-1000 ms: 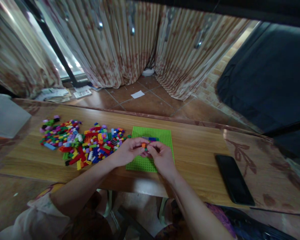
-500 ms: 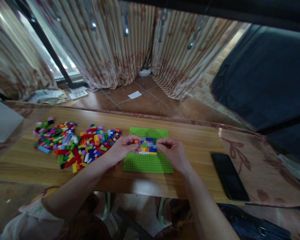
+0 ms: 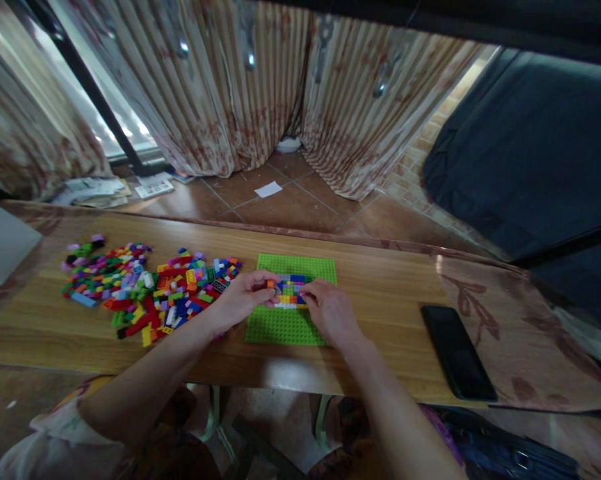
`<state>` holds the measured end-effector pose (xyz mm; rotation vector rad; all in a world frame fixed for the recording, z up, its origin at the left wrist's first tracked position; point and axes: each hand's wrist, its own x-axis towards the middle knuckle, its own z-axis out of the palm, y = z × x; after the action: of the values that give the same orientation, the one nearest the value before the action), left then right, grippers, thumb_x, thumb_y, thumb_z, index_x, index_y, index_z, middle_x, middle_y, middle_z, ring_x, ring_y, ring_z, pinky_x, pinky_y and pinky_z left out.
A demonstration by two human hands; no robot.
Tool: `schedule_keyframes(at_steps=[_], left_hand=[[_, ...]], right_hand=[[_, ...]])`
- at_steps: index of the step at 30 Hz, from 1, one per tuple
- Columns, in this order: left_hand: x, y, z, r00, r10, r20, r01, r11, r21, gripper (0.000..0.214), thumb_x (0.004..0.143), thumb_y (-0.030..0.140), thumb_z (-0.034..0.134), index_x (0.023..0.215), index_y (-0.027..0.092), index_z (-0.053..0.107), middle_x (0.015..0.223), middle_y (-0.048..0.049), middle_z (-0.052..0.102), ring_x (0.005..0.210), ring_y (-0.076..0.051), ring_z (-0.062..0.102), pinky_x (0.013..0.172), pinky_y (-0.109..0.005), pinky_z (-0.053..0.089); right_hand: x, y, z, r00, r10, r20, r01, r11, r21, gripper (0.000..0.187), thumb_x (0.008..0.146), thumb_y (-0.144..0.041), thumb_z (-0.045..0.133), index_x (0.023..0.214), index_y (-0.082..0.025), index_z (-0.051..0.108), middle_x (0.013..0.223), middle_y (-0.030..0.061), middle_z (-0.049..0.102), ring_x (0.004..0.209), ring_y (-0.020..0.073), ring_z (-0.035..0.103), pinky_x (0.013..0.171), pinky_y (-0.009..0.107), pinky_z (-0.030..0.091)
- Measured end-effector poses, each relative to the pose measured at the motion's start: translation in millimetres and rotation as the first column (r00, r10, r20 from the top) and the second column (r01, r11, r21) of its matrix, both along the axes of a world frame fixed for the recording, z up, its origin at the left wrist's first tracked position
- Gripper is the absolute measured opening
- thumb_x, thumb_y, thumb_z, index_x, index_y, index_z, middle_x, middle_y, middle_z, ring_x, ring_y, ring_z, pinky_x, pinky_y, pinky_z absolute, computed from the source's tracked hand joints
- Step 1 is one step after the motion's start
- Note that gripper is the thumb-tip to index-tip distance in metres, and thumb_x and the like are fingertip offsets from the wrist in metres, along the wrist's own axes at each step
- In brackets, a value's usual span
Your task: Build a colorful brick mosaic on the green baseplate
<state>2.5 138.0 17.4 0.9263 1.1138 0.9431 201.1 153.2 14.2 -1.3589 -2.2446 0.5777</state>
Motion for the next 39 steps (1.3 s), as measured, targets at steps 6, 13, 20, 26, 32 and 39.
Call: schedule_keyframes(at_steps=[6, 13, 20, 26, 32, 39], left_hand=[[-3, 1, -0.7, 1.000, -0.009, -0.003, 0.009, 1.000, 0.020, 0.018, 0.075, 0.007, 0.058, 0.091, 0.014, 0.060, 0.062, 0.0031, 0.064, 0.057, -0.008, 0.060, 0.062, -0.021, 0.049], [-4, 1, -0.9, 1.000, -0.010, 0.000, 0.010, 1.000, 0.028, 0.019, 0.074, 0.007, 0.057, 0.091, 0.014, 0.060, 0.062, 0.0035, 0.063, 0.057, -0.008, 0.060, 0.060, -0.021, 0.048], [-5, 1, -3.7, 1.000, -0.014, -0.021, 0.015, 0.999, 0.042, 0.019, 0.073, 0.009, 0.059, 0.091, 0.014, 0.061, 0.062, 0.0033, 0.064, 0.057, -0.009, 0.060, 0.060, -0.021, 0.048], [-4, 1, -5.9, 0.999, -0.015, -0.033, 0.017, 0.999, 0.047, 0.019, 0.073, 0.009, 0.059, 0.091, 0.014, 0.061, 0.063, 0.0030, 0.065, 0.057, -0.009, 0.061, 0.060, -0.021, 0.049], [-5, 2, -7.4, 1.000, -0.017, -0.022, 0.018, 0.998, 0.054, 0.018, 0.074, 0.010, 0.060, 0.091, 0.014, 0.061, 0.064, 0.0024, 0.065, 0.059, -0.009, 0.062, 0.061, -0.022, 0.050], [-5, 2, -6.3, 0.999, -0.021, -0.036, 0.023, 0.999, 0.046, 0.018, 0.073, 0.009, 0.059, 0.091, 0.014, 0.060, 0.064, 0.0028, 0.064, 0.058, -0.010, 0.061, 0.061, -0.023, 0.049]], right_hand=[[-2, 3, -4.3, 0.999, 0.031, 0.024, -0.032, 0.999, 0.038, 0.017, 0.086, -0.017, 0.054, 0.087, -0.021, 0.070, 0.089, 0.0049, 0.068, 0.083, 0.0180, 0.062, 0.077, 0.030, 0.047], [2, 4, -4.7, 0.999, 0.046, 0.019, -0.046, 0.999, 0.024, 0.020, 0.087, -0.017, 0.052, 0.088, -0.022, 0.072, 0.090, 0.0056, 0.068, 0.084, 0.0185, 0.062, 0.079, 0.031, 0.048], [1, 4, -3.4, 0.999, 0.046, -0.010, -0.045, 0.999, 0.023, 0.023, 0.084, -0.015, 0.053, 0.088, -0.023, 0.074, 0.091, 0.0054, 0.070, 0.082, 0.0183, 0.063, 0.078, 0.032, 0.049], [0, 4, -4.1, 0.998, 0.017, -0.062, -0.017, 1.000, -0.003, 0.022, 0.082, -0.014, 0.054, 0.086, -0.023, 0.074, 0.090, 0.0047, 0.070, 0.081, 0.0173, 0.064, 0.078, 0.031, 0.050], [0, 6, -5.2, 0.993, -0.029, -0.117, 0.022, 0.998, -0.064, 0.021, 0.079, -0.015, 0.056, 0.083, -0.025, 0.075, 0.089, 0.0033, 0.070, 0.079, 0.0166, 0.064, 0.077, 0.031, 0.049], [1, 10, -10.9, 0.976, -0.103, -0.191, 0.073, 0.984, -0.160, 0.017, 0.074, -0.016, 0.061, 0.078, -0.024, 0.075, 0.085, 0.0022, 0.070, 0.077, 0.0156, 0.064, 0.073, 0.029, 0.049]])
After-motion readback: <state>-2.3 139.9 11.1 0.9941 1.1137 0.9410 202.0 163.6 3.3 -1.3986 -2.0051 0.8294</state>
